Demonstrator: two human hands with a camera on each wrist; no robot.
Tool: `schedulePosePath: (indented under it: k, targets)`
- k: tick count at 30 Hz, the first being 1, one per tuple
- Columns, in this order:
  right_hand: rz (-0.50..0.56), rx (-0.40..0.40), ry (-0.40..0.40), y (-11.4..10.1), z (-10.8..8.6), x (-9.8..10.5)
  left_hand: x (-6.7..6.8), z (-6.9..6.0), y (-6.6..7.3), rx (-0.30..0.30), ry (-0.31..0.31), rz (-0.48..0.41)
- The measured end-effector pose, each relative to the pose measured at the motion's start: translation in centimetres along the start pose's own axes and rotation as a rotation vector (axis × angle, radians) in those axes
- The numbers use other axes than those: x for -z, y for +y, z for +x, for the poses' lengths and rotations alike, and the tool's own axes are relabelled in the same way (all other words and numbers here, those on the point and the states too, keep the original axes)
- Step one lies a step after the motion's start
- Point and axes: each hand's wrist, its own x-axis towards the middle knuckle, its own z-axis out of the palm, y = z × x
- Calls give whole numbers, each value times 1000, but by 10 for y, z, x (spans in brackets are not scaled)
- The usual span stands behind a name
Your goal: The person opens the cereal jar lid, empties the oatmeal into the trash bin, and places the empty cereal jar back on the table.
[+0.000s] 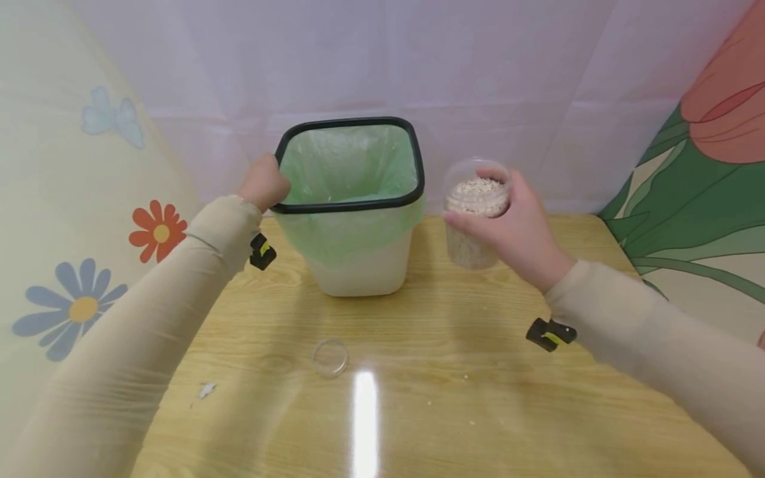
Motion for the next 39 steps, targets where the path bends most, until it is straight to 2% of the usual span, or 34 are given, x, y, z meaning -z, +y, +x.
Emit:
schedulePosePath:
  k: [8,20,27,36,39]
  targets:
    - [-88,-12,10,-5,12,1,-1,0,0,12,-10,-7]
    - [-229,49,57,-8,30,-6,0,-3,1,5,2,2]
    - [-263,63,31,-16,39,-11,-1,-3,1,4,1,-11]
    - [-350,183,38,-22,53,-15,-1,-2,2,11,-1,3]
    - [-376,194,37,-25,56,-15,-2,-2,2,19,-4,-6]
